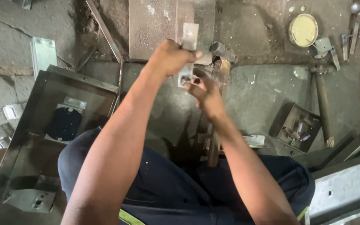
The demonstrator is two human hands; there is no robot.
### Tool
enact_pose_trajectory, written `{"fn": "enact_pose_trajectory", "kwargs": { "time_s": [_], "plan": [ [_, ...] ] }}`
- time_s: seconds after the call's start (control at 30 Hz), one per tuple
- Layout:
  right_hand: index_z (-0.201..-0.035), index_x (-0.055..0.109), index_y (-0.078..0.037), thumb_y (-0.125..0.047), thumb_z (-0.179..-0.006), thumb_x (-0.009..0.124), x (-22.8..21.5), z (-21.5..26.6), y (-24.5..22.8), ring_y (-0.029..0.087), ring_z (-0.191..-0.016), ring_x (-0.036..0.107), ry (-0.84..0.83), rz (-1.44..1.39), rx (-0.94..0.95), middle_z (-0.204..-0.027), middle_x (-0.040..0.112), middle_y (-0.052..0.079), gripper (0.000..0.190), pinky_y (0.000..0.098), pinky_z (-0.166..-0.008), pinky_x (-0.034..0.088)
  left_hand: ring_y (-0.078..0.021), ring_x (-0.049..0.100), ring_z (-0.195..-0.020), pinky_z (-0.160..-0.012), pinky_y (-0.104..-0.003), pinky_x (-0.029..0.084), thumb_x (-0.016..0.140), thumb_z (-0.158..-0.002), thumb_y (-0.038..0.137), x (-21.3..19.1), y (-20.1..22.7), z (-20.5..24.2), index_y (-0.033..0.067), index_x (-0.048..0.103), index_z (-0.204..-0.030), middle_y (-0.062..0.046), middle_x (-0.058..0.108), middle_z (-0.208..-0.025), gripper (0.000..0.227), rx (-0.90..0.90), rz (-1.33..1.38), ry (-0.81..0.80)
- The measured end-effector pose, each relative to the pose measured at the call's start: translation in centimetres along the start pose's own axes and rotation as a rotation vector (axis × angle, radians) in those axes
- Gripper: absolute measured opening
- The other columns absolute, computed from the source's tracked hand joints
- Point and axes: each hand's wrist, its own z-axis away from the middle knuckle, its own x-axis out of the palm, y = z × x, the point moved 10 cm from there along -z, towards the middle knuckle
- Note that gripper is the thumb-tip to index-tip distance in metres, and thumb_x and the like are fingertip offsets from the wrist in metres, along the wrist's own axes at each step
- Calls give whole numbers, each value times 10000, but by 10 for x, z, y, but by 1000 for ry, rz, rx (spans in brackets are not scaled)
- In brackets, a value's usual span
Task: The person sits on the floor and repeatedly hammers a metal punch into a rectangular metal plate placed on a brick anvil. They periodically lift the plate to inspect the hole and reposition it before continuing to hammer.
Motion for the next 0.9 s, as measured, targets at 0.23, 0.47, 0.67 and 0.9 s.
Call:
{"fn": "enact_pose_trajectory", "kwargs": {
  "time_s": [0.23, 0.47, 0.67, 0.9],
  "plan": [
    [-1103, 599, 10, -287, -1013, 648, -10, -14, 26, 130, -473, 415, -114, -474, 94, -731, 553, 57, 314, 303, -422, 310, -187, 723, -827, -805, -390, 566, 750, -843, 488, 13, 13, -5, 73, 781, -1019, -86, 758, -839, 453, 127, 17, -59],
    [-925, 561, -57, -306, -1035, 516, -35, -22, 48, 149, -424, 413, -76, -820, 206, -682, 571, 86, 276, 294, -398, 310, -279, 702, -807, -749, -426, 561, 821, -810, 529, -41, 22, -7, 65, 701, -919, -126, 726, -856, 492, 334, -531, 338],
    [-958, 602, -115, -199, -969, 537, -45, -28, 52, 139, -426, 385, -51, -767, 190, -676, 535, 38, 106, 297, -391, 293, -289, 740, -833, -739, -411, 612, 864, -716, 534, 5, -39, -2, 18, 688, -1000, -150, 735, -915, 614, 20, -674, 211],
    [-950, 636, -84, -213, -953, 518, -42, -30, 67, 133, -430, 411, -109, -785, 198, -655, 535, 43, 176, 301, -399, 300, -379, 708, -1011, -881, -433, 569, 715, -817, 312, 23, -41, 9, 9, 772, -958, -240, 736, -1057, 339, 32, -565, 282]
  ]
}}
